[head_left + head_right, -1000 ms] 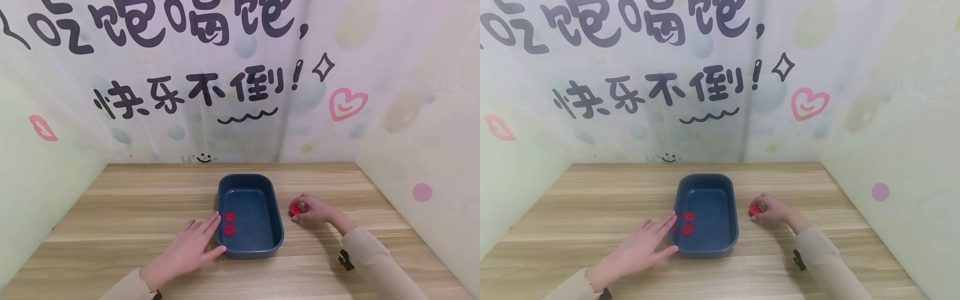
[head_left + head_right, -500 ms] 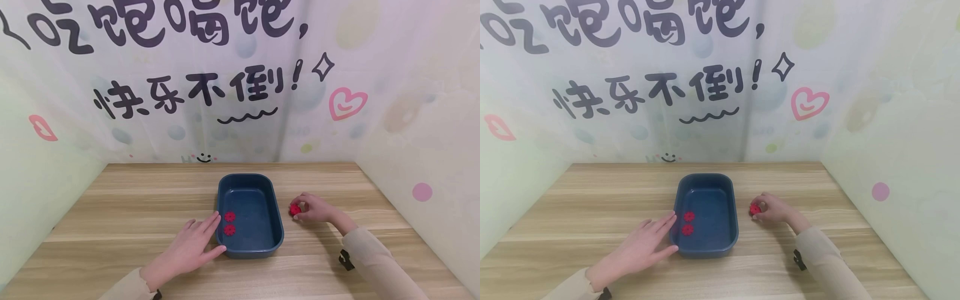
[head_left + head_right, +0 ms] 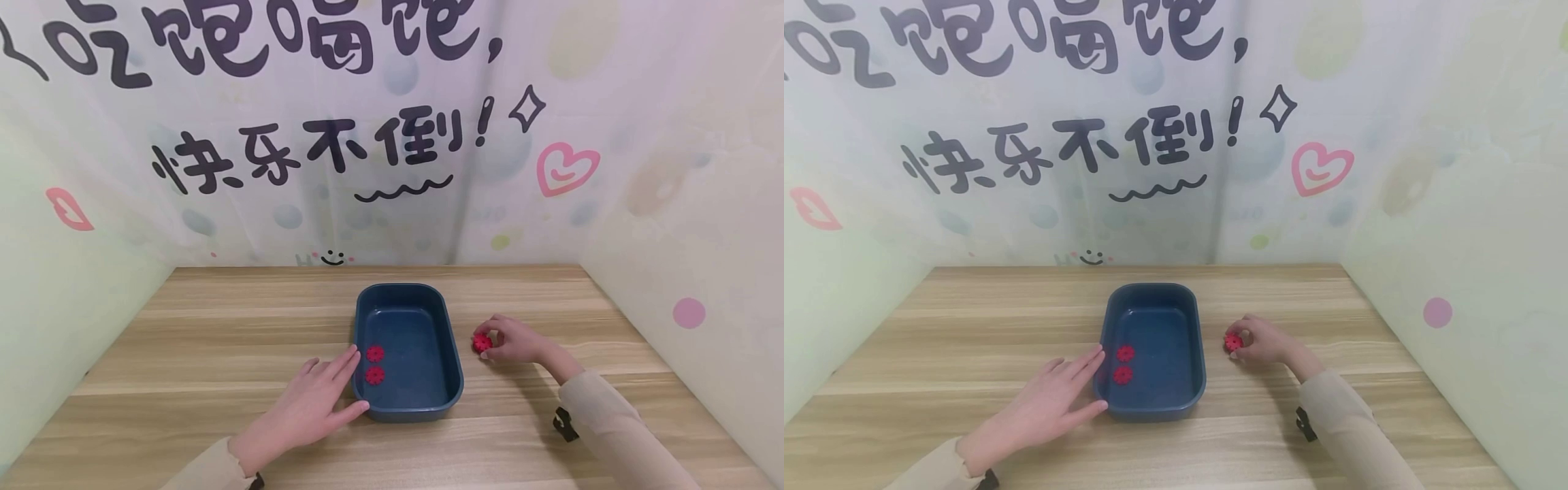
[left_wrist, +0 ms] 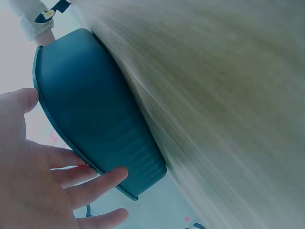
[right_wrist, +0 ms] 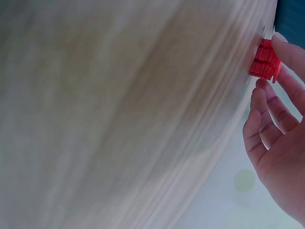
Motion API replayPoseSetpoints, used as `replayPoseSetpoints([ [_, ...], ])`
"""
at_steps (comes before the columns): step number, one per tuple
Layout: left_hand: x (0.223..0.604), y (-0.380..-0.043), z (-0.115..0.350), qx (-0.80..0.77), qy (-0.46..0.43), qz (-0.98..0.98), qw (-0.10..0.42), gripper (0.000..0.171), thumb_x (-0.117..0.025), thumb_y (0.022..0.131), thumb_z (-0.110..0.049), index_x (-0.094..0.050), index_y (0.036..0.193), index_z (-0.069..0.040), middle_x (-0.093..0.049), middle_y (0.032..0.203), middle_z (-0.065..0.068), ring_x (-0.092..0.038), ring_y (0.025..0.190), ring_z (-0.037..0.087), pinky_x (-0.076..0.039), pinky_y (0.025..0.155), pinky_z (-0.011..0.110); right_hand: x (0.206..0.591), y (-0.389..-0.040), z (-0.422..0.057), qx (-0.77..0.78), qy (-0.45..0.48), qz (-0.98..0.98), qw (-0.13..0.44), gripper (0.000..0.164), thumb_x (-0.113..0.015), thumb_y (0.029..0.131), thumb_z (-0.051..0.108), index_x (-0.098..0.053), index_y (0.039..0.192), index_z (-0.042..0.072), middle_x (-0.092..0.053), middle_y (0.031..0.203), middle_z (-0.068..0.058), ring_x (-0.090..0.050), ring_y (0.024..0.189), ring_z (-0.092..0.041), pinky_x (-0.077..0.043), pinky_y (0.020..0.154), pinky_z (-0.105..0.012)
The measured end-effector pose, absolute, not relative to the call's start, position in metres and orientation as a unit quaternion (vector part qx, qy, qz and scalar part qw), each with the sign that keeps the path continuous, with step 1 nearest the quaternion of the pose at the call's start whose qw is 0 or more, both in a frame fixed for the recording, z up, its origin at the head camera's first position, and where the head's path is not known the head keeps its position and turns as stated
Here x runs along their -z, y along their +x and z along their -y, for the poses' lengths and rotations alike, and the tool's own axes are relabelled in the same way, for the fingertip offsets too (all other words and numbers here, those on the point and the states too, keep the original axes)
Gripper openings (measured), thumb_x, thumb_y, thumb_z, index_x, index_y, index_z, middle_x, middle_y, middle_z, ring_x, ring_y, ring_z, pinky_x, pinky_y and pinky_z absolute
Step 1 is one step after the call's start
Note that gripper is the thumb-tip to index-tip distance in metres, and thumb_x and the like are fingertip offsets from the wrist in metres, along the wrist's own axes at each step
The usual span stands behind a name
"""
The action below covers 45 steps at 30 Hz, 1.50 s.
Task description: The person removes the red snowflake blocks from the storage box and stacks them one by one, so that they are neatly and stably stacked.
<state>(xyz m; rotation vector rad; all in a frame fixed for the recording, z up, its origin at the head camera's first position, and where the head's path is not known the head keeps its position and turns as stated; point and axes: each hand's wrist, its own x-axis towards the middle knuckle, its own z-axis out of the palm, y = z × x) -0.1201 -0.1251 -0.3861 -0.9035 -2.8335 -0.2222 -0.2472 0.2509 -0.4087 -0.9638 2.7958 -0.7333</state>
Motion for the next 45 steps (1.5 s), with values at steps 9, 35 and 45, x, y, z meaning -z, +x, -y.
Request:
replayPoseSetpoints([
  [9, 0.3860, -0.1202, 0.1252, 0.076, -0.300, 0.948, 0.076, 0.071, -0.039, 0.086, -0.056, -0.040, 0.132, -0.001, -0.033, 0.138, 0.009, -0.045, 0.113, 0.022, -0.030, 0.090, 0.050, 0.4087, -0.2474, -0.2511, 0.236, -0.316, -0.918, 0.049, 0.031, -0.072, 0.072, 0.020, -0.062, 0.100, 0.011, -0.050, 0.089, 0.002, -0.047, 0.066, -0.011, -0.041, 0.060, -0.027],
  [35, 0.3855, -0.1205, 0.1254, 0.082, -0.302, 0.947, 0.072, 0.071, -0.041, 0.086, -0.055, -0.040, 0.131, -0.001, -0.034, 0.137, 0.010, -0.045, 0.113, 0.022, -0.031, 0.090, 0.050, 0.4063, -0.2453, -0.2509, 0.254, -0.317, -0.912, 0.054, 0.029, -0.071, 0.072, 0.014, -0.061, 0.099, 0.010, -0.049, 0.087, 0.001, -0.047, 0.066, -0.013, -0.041, 0.060, -0.027],
  [45, 0.3843, -0.1199, 0.1249, 0.082, -0.298, 0.949, 0.067, 0.071, -0.041, 0.086, -0.055, -0.039, 0.132, -0.001, -0.033, 0.138, 0.009, -0.044, 0.114, 0.022, -0.030, 0.090, 0.051, 0.4074, -0.2458, -0.2511, 0.249, -0.316, -0.914, 0.052, 0.028, -0.071, 0.073, 0.016, -0.061, 0.099, 0.011, -0.050, 0.087, 0.002, -0.047, 0.066, -0.012, -0.041, 0.060, -0.027],
])
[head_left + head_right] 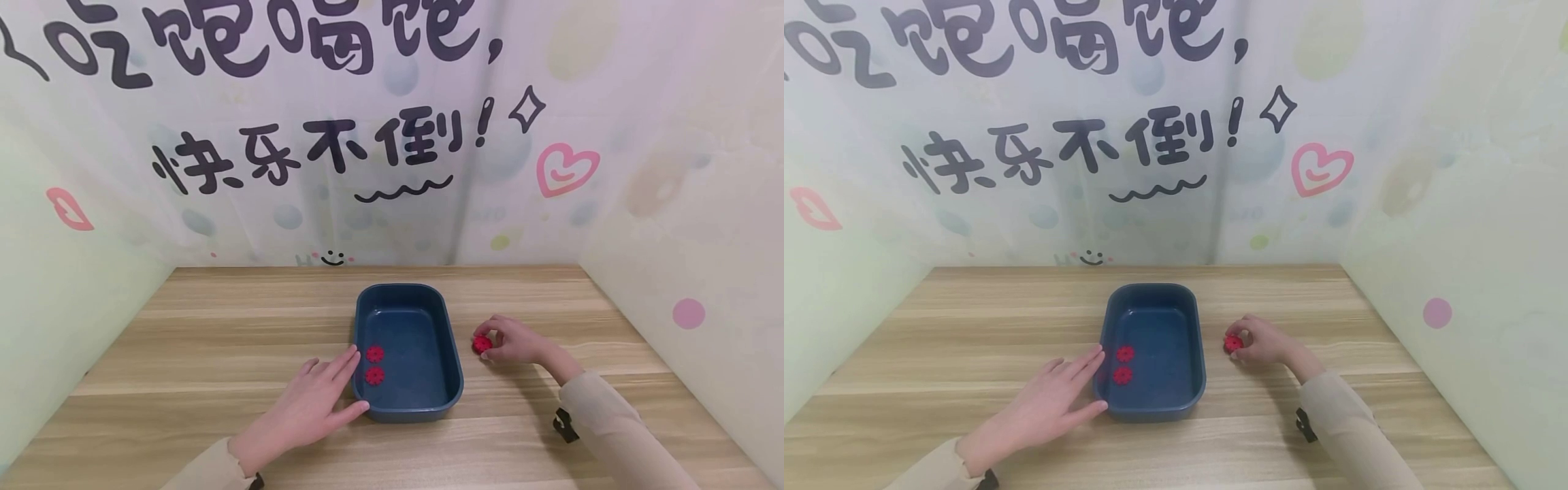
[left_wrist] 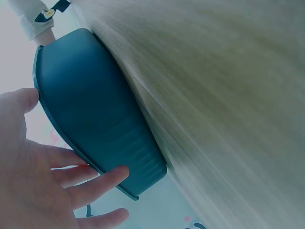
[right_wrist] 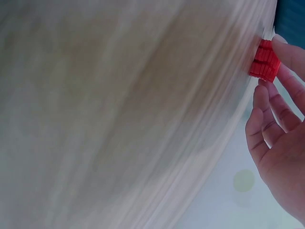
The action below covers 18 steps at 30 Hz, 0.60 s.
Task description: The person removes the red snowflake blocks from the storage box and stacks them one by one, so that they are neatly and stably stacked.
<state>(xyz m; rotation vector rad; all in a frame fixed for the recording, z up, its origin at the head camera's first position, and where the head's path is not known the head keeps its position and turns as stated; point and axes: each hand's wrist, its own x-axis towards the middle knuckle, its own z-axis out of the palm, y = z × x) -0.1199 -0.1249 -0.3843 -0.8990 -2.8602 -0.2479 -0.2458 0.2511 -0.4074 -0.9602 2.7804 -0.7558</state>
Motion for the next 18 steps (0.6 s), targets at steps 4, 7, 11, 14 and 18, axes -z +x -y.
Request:
replayPoseSetpoints([
  [4, 0.385, -0.120, 0.125, 0.080, -0.298, 0.949, 0.067, 0.072, -0.039, 0.086, -0.056, -0.039, 0.132, -0.001, -0.033, 0.138, 0.009, -0.043, 0.115, 0.022, -0.030, 0.090, 0.050, 0.409, -0.247, -0.251, 0.250, -0.314, -0.915, 0.051, 0.029, -0.071, 0.073, 0.016, -0.060, 0.099, 0.011, -0.050, 0.087, 0.002, -0.047, 0.067, -0.012, -0.041, 0.060, -0.028],
  [7, 0.386, -0.121, 0.125, 0.077, -0.299, 0.949, 0.070, 0.072, -0.038, 0.086, -0.057, -0.039, 0.132, -0.002, -0.033, 0.138, 0.009, -0.044, 0.114, 0.022, -0.031, 0.090, 0.050, 0.408, -0.247, -0.251, 0.256, -0.313, -0.913, 0.053, 0.032, -0.071, 0.073, 0.016, -0.059, 0.103, 0.009, -0.051, 0.091, 0.002, -0.048, 0.067, -0.012, -0.042, 0.061, -0.028],
  [11, 0.386, -0.121, 0.125, 0.076, -0.300, 0.948, 0.072, 0.072, -0.039, 0.086, -0.056, -0.040, 0.132, -0.001, -0.033, 0.138, 0.009, -0.044, 0.114, 0.022, -0.031, 0.090, 0.049, 0.404, -0.246, -0.252, 0.282, -0.318, -0.904, 0.051, 0.035, -0.068, 0.076, 0.016, -0.057, 0.107, 0.003, -0.055, 0.097, -0.005, -0.050, 0.070, -0.014, -0.044, 0.062, -0.028],
  [14, 0.386, -0.120, 0.125, 0.076, -0.301, 0.948, 0.073, 0.072, -0.038, 0.086, -0.057, -0.040, 0.132, -0.001, -0.033, 0.138, 0.009, -0.044, 0.114, 0.022, -0.031, 0.090, 0.050, 0.399, -0.248, -0.255, 0.310, -0.317, -0.896, 0.028, 0.033, -0.064, 0.080, 0.015, -0.056, 0.108, 0.000, -0.056, 0.100, -0.013, -0.051, 0.072, -0.017, -0.044, 0.064, -0.030],
  [18, 0.385, -0.120, 0.125, 0.075, -0.302, 0.947, 0.074, 0.072, -0.037, 0.086, -0.058, -0.040, 0.132, -0.001, -0.034, 0.138, 0.009, -0.044, 0.114, 0.021, -0.031, 0.090, 0.050, 0.389, -0.250, -0.258, 0.328, -0.301, -0.895, -0.024, 0.026, -0.061, 0.082, 0.011, -0.058, 0.107, 0.001, -0.057, 0.100, -0.017, -0.052, 0.074, -0.018, -0.044, 0.064, -0.032],
])
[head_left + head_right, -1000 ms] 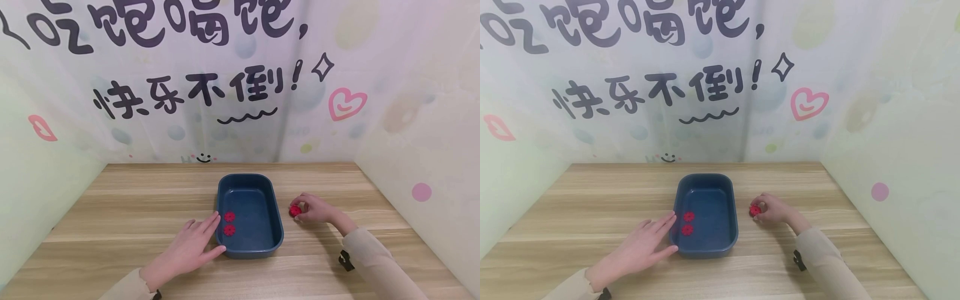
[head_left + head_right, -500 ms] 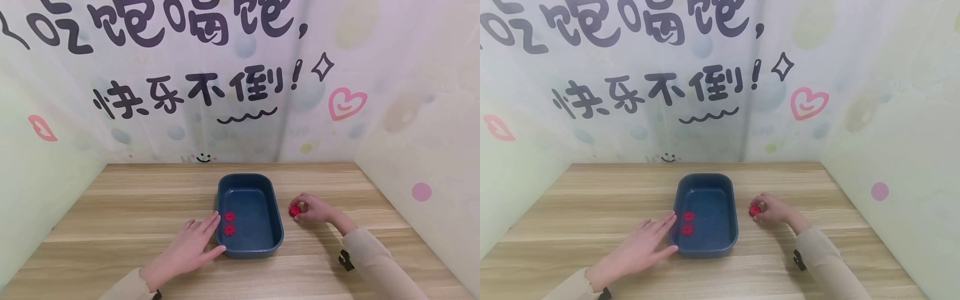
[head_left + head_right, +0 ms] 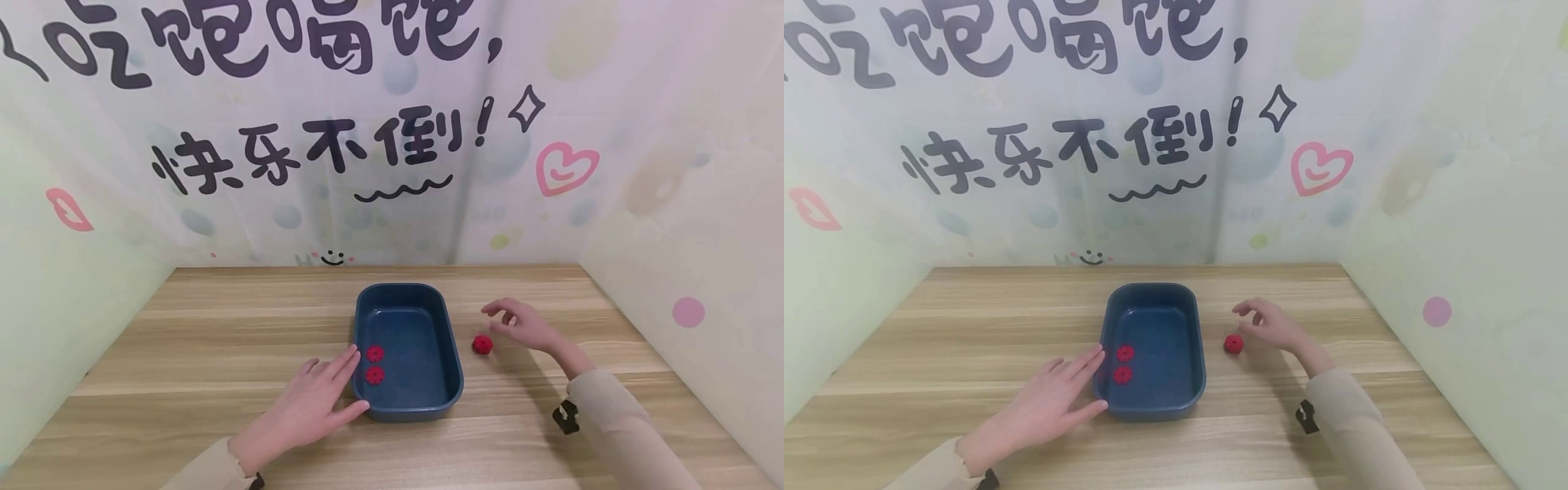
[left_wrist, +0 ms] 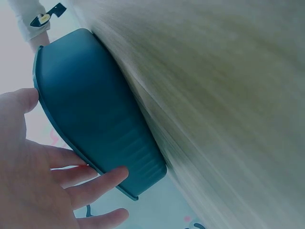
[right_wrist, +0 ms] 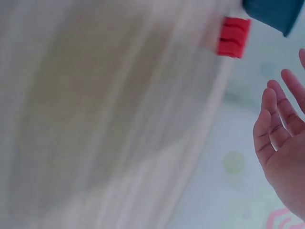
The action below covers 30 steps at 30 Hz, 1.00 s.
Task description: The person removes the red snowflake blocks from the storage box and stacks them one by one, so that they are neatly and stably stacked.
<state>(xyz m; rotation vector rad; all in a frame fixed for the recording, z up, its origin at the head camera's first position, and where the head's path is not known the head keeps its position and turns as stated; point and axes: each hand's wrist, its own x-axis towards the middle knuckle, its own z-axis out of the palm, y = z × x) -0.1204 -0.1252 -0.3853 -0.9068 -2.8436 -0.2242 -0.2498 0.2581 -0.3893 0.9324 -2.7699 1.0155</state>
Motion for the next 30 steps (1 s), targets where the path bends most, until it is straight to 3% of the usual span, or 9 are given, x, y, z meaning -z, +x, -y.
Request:
replayPoseSetpoints([
  [6, 0.386, -0.120, 0.126, 0.075, -0.301, 0.948, 0.074, 0.073, -0.036, 0.086, -0.058, -0.039, 0.132, -0.002, -0.033, 0.138, 0.009, -0.044, 0.114, 0.021, -0.031, 0.090, 0.050, 0.376, -0.248, -0.257, -0.331, 0.283, 0.898, 0.058, 0.024, -0.058, 0.086, 0.018, -0.059, 0.107, 0.007, -0.059, 0.100, -0.012, -0.052, 0.075, -0.016, -0.044, 0.061, -0.030],
  [12, 0.385, -0.120, 0.126, 0.076, -0.301, 0.948, 0.077, 0.074, -0.034, 0.086, -0.059, -0.039, 0.132, -0.002, -0.033, 0.138, 0.008, -0.044, 0.114, 0.021, -0.030, 0.090, 0.050, 0.354, -0.243, -0.235, -0.334, 0.298, 0.893, 0.042, 0.026, -0.058, 0.086, 0.024, -0.058, 0.110, 0.013, -0.059, 0.101, -0.004, -0.053, 0.078, -0.015, -0.045, 0.064, -0.032],
  [23, 0.383, -0.120, 0.125, 0.076, -0.302, 0.947, 0.075, 0.070, -0.042, 0.086, -0.054, -0.040, 0.132, -0.001, -0.034, 0.137, 0.010, -0.044, 0.114, 0.021, -0.032, 0.089, 0.050, 0.305, -0.252, -0.164, -0.306, 0.373, 0.875, -0.035, 0.030, -0.058, 0.086, 0.027, -0.057, 0.112, 0.011, -0.057, 0.096, 0.001, -0.053, 0.083, -0.015, -0.045, 0.071, -0.029],
  [30, 0.384, -0.120, 0.126, 0.076, -0.300, 0.948, 0.070, 0.071, -0.042, 0.085, -0.055, -0.040, 0.132, -0.002, -0.035, 0.137, 0.010, -0.044, 0.115, 0.021, -0.032, 0.089, 0.050, 0.286, -0.261, -0.127, -0.294, 0.370, 0.870, -0.142, 0.029, -0.062, 0.082, 0.023, -0.057, 0.107, 0.008, -0.057, 0.085, -0.001, -0.054, 0.079, -0.018, -0.046, 0.068, -0.032],
])
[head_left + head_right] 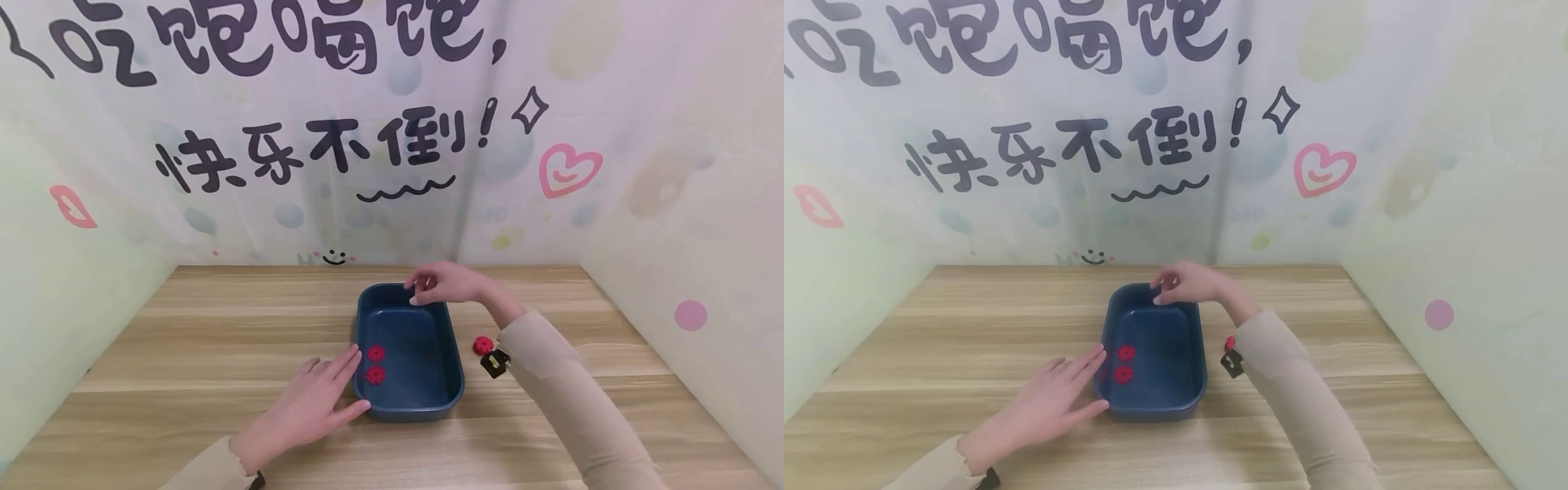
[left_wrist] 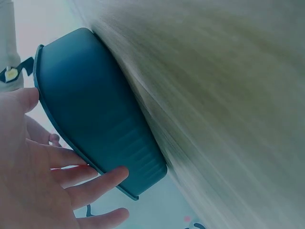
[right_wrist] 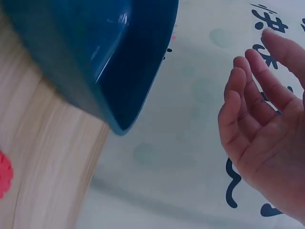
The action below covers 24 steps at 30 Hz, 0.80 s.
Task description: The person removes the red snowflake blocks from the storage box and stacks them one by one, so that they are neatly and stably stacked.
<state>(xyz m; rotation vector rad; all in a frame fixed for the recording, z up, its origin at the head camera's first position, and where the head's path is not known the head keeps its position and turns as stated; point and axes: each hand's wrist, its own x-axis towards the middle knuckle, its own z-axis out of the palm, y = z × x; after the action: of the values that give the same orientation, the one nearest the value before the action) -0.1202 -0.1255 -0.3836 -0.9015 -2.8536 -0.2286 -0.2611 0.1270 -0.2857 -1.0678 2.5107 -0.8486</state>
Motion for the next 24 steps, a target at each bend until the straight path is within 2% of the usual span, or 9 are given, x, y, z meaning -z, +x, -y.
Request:
replayPoseSetpoints([
  [5, 0.384, -0.120, 0.126, 0.075, -0.301, 0.948, 0.069, 0.071, -0.041, 0.085, -0.055, -0.040, 0.132, -0.002, -0.035, 0.137, 0.010, -0.044, 0.114, 0.021, -0.032, 0.089, 0.050, 0.289, -0.269, -0.107, 0.300, -0.347, -0.862, 0.217, 0.036, -0.063, 0.082, 0.022, -0.053, 0.111, 0.004, -0.056, 0.082, -0.005, -0.053, 0.076, -0.027, -0.045, 0.068, -0.039],
  [10, 0.384, -0.121, 0.126, 0.075, -0.304, 0.947, 0.072, 0.071, -0.040, 0.086, -0.056, -0.040, 0.132, -0.002, -0.034, 0.137, 0.010, -0.045, 0.113, 0.021, -0.032, 0.089, 0.051, 0.299, -0.274, -0.089, 0.306, -0.330, -0.856, 0.254, 0.035, -0.063, 0.082, 0.020, -0.052, 0.111, 0.003, -0.057, 0.080, -0.007, -0.053, 0.073, -0.030, -0.047, 0.066, -0.036],
  [13, 0.383, -0.121, 0.126, 0.071, -0.307, 0.946, 0.077, 0.072, -0.036, 0.086, -0.058, -0.040, 0.132, -0.002, -0.034, 0.137, 0.009, -0.046, 0.112, 0.020, -0.032, 0.089, 0.050, 0.307, -0.276, -0.080, 0.305, -0.316, -0.859, 0.265, 0.032, -0.063, 0.082, 0.022, -0.054, 0.108, 0.006, -0.058, 0.083, -0.006, -0.053, 0.078, -0.033, -0.047, 0.065, -0.034],
  [18, 0.384, -0.121, 0.126, 0.067, -0.308, 0.945, 0.081, 0.073, -0.034, 0.086, -0.059, -0.041, 0.131, -0.002, -0.035, 0.137, 0.010, -0.045, 0.113, 0.020, -0.033, 0.089, 0.049, 0.321, -0.278, -0.068, 0.284, -0.291, -0.872, 0.272, 0.029, -0.064, 0.081, 0.026, -0.056, 0.104, 0.011, -0.058, 0.087, -0.003, -0.054, 0.077, -0.025, -0.047, 0.065, -0.032],
  [24, 0.384, -0.121, 0.126, 0.072, -0.304, 0.947, 0.072, 0.073, -0.036, 0.086, -0.059, -0.040, 0.132, -0.002, -0.034, 0.137, 0.010, -0.045, 0.114, 0.021, -0.032, 0.089, 0.050, 0.338, -0.279, -0.061, 0.283, -0.285, -0.865, 0.302, 0.025, -0.065, 0.080, 0.020, -0.057, 0.103, 0.012, -0.058, 0.085, -0.003, -0.052, 0.076, -0.019, -0.046, 0.067, -0.033],
])
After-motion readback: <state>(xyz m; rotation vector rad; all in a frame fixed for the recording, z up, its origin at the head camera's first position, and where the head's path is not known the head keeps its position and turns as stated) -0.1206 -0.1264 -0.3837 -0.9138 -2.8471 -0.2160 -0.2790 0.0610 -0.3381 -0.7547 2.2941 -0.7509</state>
